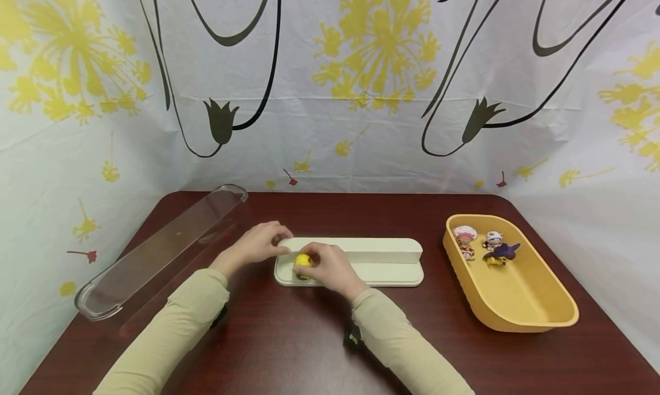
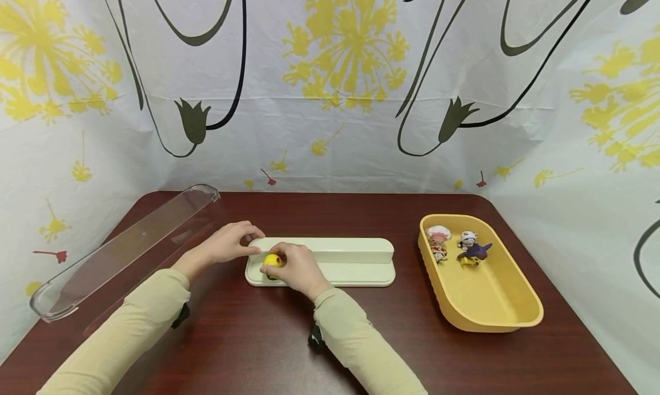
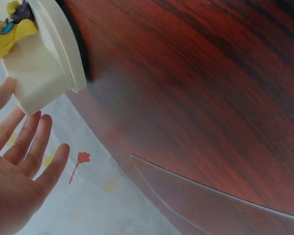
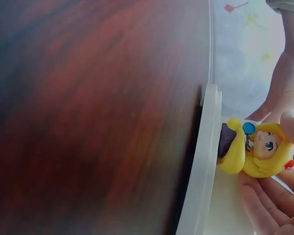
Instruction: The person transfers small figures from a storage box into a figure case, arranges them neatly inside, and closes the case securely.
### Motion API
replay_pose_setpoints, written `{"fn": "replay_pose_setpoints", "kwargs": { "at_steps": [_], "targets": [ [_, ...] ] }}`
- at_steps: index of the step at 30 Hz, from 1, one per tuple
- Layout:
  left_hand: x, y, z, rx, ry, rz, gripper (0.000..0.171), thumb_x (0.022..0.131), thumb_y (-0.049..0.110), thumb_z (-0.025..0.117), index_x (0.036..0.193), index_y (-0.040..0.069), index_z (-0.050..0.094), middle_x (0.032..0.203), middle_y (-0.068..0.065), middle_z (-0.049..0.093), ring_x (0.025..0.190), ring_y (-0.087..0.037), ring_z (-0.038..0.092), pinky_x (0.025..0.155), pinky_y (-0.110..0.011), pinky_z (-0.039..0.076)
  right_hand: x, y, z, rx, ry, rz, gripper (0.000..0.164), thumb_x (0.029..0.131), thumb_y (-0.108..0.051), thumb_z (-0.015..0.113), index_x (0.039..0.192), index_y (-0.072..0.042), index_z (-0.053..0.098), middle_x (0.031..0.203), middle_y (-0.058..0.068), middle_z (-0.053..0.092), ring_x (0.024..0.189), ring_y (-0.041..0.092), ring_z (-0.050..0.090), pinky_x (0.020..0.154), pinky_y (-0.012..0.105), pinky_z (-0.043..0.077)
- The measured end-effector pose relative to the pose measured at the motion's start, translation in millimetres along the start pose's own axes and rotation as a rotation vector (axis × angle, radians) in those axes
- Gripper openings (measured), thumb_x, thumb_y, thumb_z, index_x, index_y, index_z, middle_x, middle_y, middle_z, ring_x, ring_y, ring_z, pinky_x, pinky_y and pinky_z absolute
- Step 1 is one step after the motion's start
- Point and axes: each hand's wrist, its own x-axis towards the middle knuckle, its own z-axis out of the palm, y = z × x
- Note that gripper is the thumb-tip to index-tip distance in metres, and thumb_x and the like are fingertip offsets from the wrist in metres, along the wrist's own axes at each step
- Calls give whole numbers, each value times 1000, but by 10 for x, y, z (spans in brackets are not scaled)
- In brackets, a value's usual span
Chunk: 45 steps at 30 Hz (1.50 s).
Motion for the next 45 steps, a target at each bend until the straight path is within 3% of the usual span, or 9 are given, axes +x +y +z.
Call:
{"fn": "replay_pose_setpoints", "kwargs": {
  "at_steps": [15,45],
  "targets": [
    [-10,-28,18,-11,0,12,29,77,27,69,99,10,63,85,2,54,79,-18,54,65,-30,42,-38,-53,8,-122,66,0,31,71,-34,72,91,-11,67,75,-4,55,66,10,50,60,22,39],
    [5,-14,10,-3,-7,-2,29,77,27,68,100,11,63,86,3,53,80,-15,53,66,-30,43,-32,-50,15,-134,93,2,32,70,-33,73,90,-10,64,75,-5,53,65,7,48,59,20,39]
  ]
}}
